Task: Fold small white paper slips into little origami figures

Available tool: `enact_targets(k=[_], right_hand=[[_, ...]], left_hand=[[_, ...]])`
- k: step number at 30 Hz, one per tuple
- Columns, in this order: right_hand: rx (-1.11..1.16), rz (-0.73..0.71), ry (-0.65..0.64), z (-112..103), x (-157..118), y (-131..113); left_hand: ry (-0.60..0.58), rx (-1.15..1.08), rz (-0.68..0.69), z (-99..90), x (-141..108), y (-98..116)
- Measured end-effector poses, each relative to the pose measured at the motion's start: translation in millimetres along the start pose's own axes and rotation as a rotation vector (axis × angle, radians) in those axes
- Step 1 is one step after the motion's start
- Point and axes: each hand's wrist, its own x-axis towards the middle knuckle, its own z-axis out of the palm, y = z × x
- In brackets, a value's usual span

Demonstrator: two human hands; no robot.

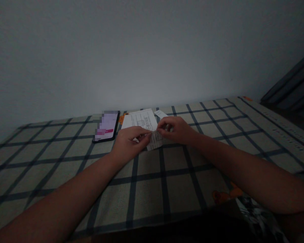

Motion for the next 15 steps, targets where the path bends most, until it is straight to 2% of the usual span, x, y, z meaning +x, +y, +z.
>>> enact_targets(k=[5, 12, 15], right_hand=[[0.088, 0.087, 0.007, -3.9, 1.3, 6.3], [0.383, 0.219, -0.014, -1.0, 2.2, 9.1], [0.396, 0.258, -0.034, -0.4, 2.3, 9.8]], left_hand=[[0.023, -0.069, -0.088, 0.0, 1.5, -1.3], [0.034, -0.147, -0.257, 1.9, 3.1, 2.4], [0.045, -0.213, -0.348, 3.4, 4.1, 1.0]])
